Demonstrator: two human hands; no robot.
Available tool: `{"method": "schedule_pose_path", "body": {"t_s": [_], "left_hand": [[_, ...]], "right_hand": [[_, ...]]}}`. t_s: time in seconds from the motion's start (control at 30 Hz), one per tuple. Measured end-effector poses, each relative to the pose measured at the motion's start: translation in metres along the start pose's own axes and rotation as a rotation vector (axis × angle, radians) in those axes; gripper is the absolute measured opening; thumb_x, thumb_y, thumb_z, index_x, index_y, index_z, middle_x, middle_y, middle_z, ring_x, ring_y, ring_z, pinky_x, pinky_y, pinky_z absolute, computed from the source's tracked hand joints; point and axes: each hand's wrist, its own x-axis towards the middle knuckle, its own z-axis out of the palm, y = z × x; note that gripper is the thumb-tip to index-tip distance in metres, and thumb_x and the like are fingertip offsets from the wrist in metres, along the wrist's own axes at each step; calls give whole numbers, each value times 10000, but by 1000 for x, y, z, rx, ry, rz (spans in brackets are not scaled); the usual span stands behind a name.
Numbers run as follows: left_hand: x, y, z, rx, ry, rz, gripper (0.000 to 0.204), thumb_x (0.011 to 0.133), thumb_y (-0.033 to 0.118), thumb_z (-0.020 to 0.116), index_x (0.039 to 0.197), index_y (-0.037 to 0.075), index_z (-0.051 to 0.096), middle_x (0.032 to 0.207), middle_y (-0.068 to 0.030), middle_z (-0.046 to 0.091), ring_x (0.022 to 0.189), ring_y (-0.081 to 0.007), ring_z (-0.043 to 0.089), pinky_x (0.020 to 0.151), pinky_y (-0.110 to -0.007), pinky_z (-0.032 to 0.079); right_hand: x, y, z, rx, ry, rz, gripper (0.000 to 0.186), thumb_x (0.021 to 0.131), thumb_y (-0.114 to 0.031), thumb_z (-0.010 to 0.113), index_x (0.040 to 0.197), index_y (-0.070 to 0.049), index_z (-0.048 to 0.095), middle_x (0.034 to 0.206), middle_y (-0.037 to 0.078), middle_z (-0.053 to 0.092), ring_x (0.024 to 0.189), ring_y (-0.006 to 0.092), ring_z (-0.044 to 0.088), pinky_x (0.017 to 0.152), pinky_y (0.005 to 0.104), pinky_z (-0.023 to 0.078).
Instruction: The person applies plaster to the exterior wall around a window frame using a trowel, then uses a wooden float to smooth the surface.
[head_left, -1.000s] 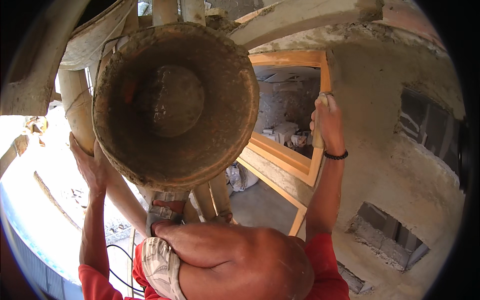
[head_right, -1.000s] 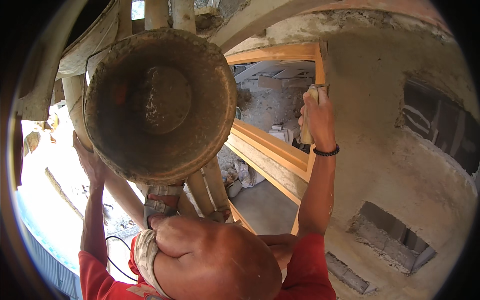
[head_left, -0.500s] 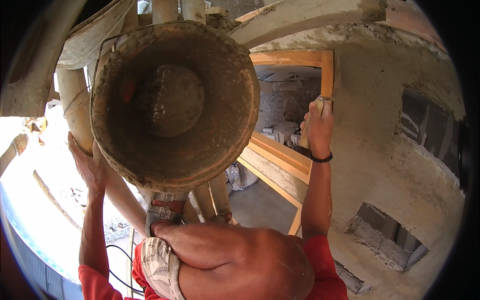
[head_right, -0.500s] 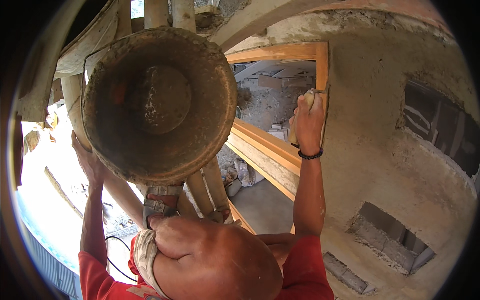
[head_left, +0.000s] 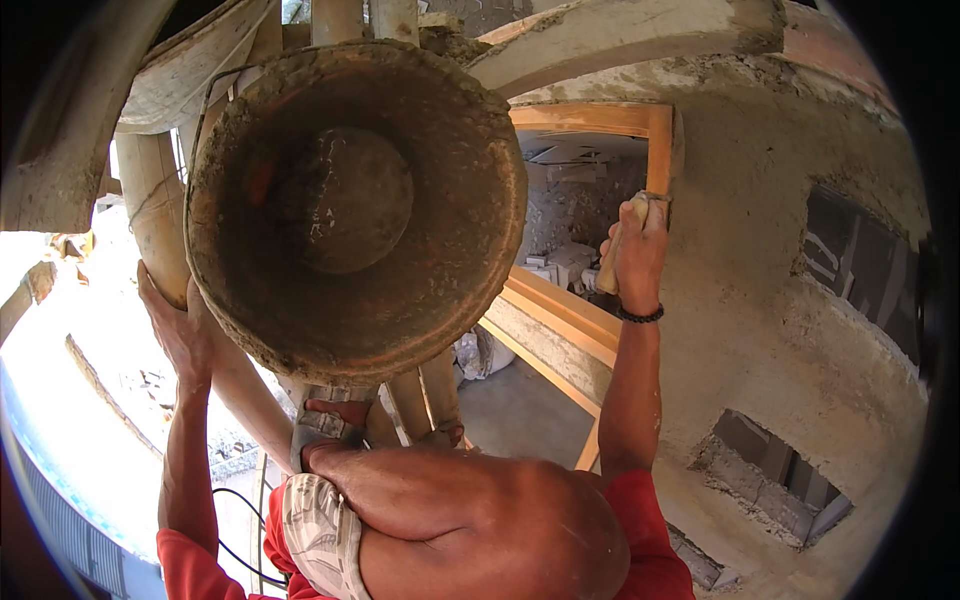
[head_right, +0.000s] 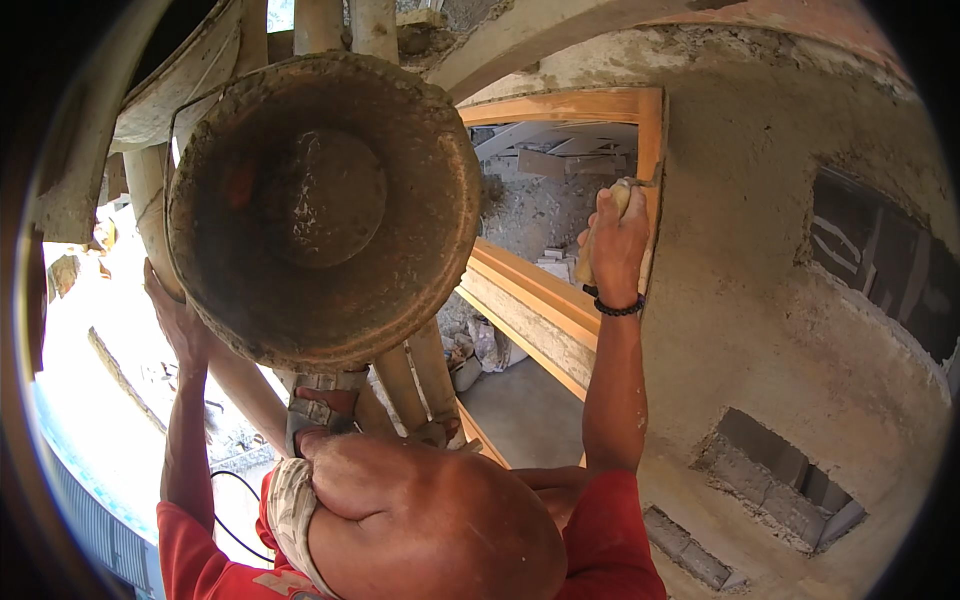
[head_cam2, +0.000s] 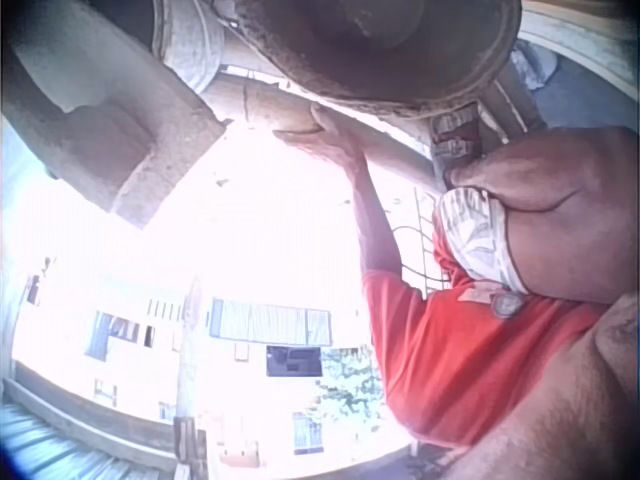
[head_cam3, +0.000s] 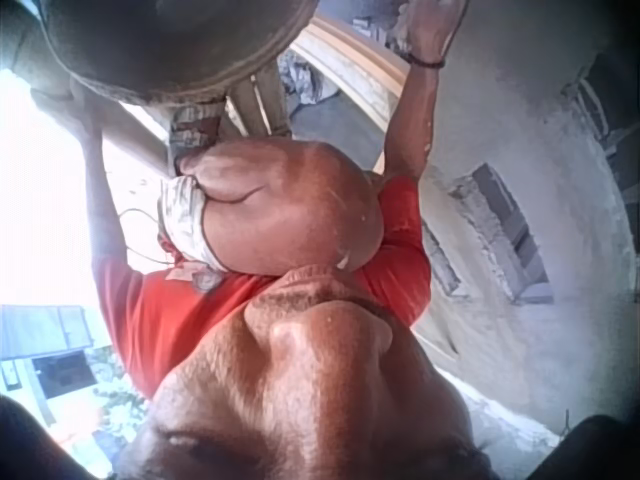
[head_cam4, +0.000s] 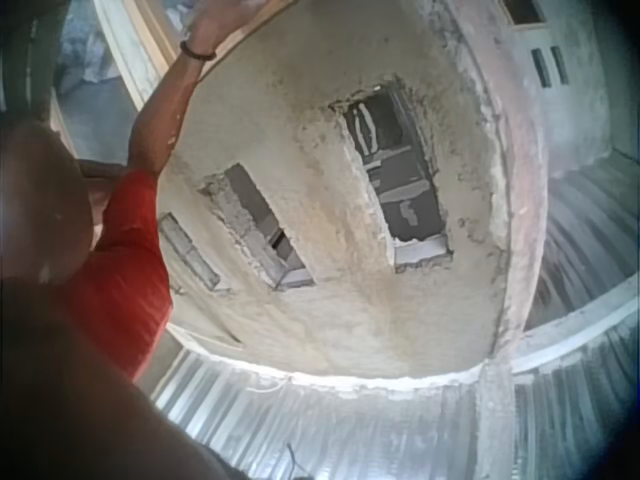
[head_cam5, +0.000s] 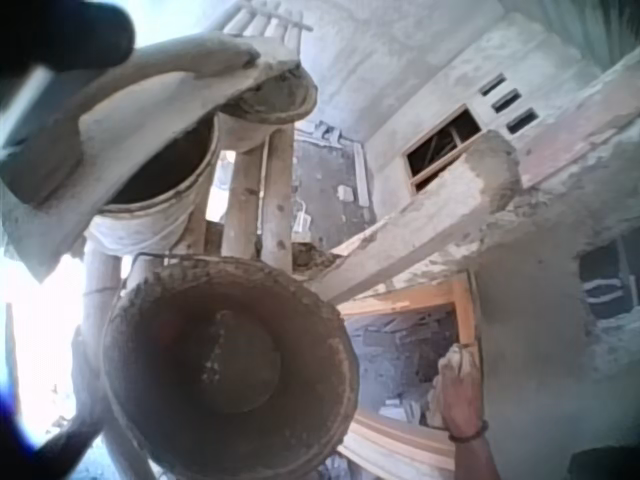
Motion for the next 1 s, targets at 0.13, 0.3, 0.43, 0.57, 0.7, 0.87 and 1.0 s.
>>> {"method": "schedule_pose_path", "body": {"t_s": [0.13,0.3,0.43,0.57,0.7,0.87,1.0], "left_hand": [[0,0,-2,-17,-16,-13,765,919,331,634,1483,0,237,1470,-259,355,1340,-420,378,1105,-469,314],[0,2,-1,-15,-9,-27,765,916,316,640,1483,-2,236,1477,-257,346,1351,-419,367,1109,-468,312],[1,-1,2,-7,-10,-4,763,913,296,646,1483,-1,236,1479,-258,343,1353,-418,365,1113,-468,309],[-1,3,-2,-19,-17,-40,756,916,291,636,1485,0,232,1481,-259,338,1355,-421,360,1113,-471,310],[0,-1,0,0,-17,-13,754,924,316,614,1489,1,227,1482,-260,335,1352,-422,363,1111,-473,315],[1,-4,2,2,-21,-9,758,923,326,608,1492,5,222,1486,-255,331,1352,-418,362,1115,-471,311],[0,-5,1,-5,-14,12,758,920,311,615,1492,5,223,1487,-251,333,1352,-417,363,1117,-471,307]], "right_hand": [[2,5,6,52,27,-24,308,984,-236,531,1152,19,489,728,61,529,528,129,542,431,279,473],[11,1,6,33,29,-21,246,983,-276,528,1034,-39,487,690,51,524,479,130,540,404,280,451],[22,-2,-2,-73,-18,25,278,982,-210,525,1141,16,497,690,45,520,474,128,522,425,281,457],[20,-14,-27,-20,-242,52,366,980,-221,535,1253,17,481,684,34,511,469,112,506,428,273,449],[-3,-15,-32,-105,-277,-23,479,986,-288,549,1378,-31,450,676,23,498,488,99,499,436,252,434],[-19,15,-20,-5,-125,11,425,985,-202,533,1347,4,450,785,42,528,603,96,525,460,264,474],[-26,21,-13,17,-51,23,437,986,-209,532,1355,7,444,799,43,522,613,100,526,463,264,483]]}}
